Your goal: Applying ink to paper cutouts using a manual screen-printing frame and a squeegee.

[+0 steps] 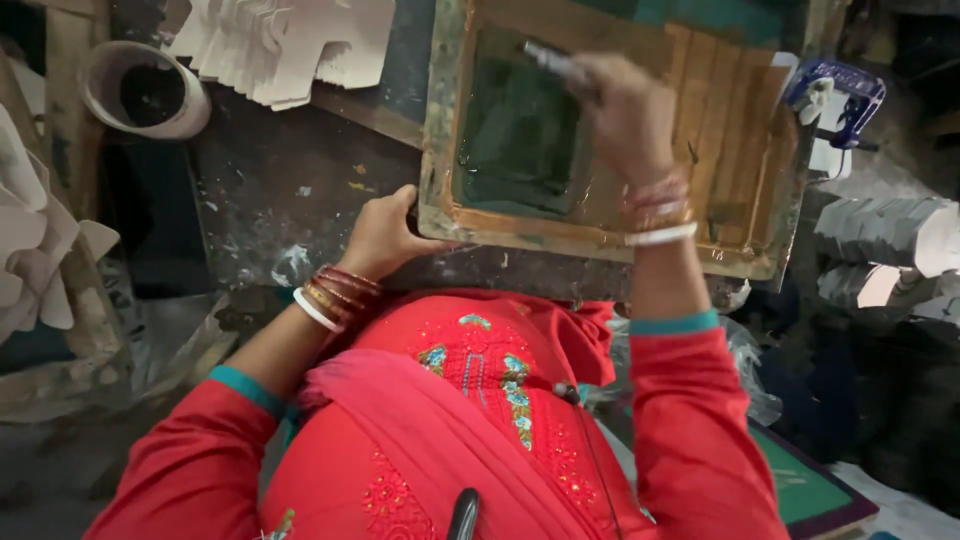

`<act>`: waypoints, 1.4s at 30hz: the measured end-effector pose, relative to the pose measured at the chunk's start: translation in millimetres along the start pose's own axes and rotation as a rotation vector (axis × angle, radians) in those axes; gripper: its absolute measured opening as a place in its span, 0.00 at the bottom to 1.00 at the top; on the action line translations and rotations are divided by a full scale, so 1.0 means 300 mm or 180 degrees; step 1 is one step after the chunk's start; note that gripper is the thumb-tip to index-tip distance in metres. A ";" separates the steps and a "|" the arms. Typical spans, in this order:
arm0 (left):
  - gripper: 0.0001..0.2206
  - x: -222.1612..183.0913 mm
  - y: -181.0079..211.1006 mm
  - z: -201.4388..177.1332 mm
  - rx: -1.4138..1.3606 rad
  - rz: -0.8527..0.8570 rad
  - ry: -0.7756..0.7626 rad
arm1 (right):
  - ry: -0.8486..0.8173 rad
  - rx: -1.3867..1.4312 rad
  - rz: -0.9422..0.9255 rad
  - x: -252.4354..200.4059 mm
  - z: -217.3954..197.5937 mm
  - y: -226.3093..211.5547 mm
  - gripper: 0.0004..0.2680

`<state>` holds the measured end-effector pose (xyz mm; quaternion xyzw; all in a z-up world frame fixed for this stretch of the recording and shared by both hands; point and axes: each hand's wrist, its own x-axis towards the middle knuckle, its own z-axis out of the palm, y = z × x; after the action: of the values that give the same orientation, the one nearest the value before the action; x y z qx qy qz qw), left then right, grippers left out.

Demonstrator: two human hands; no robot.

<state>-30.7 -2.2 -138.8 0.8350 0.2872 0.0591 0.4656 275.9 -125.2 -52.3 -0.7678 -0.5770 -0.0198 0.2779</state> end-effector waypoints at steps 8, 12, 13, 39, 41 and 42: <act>0.29 0.010 -0.017 0.008 -0.0047 0.0157 0.0114 | -0.0398 -0.0627 0.0094 -0.076 0.040 -0.050 0.12; 0.29 0.007 0.003 -0.007 -0.0137 0.0135 0.0162 | -0.0499 -0.0562 0.0295 -0.245 0.048 -0.173 0.10; 0.29 0.005 0.002 -0.008 -0.0225 0.0113 0.0149 | -0.0510 -0.0515 0.0324 -0.270 0.042 -0.221 0.10; 0.30 0.004 -0.058 0.045 0.0088 0.0378 0.0349 | -0.0498 -0.0520 -0.0051 -0.291 0.056 -0.350 0.09; 0.31 0.018 -0.063 0.033 0.0237 0.0181 0.0135 | -0.0561 -0.0298 -0.0057 -0.284 0.047 -0.342 0.09; 0.31 0.027 -0.060 0.031 0.0259 0.0196 0.0140 | -0.0535 -0.0293 -0.0057 -0.255 0.042 -0.308 0.09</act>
<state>-28.3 2.4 -159.9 0.8602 0.2737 0.0800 0.4228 163.9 -169.8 -52.3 -0.7735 -0.6036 0.0157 0.1928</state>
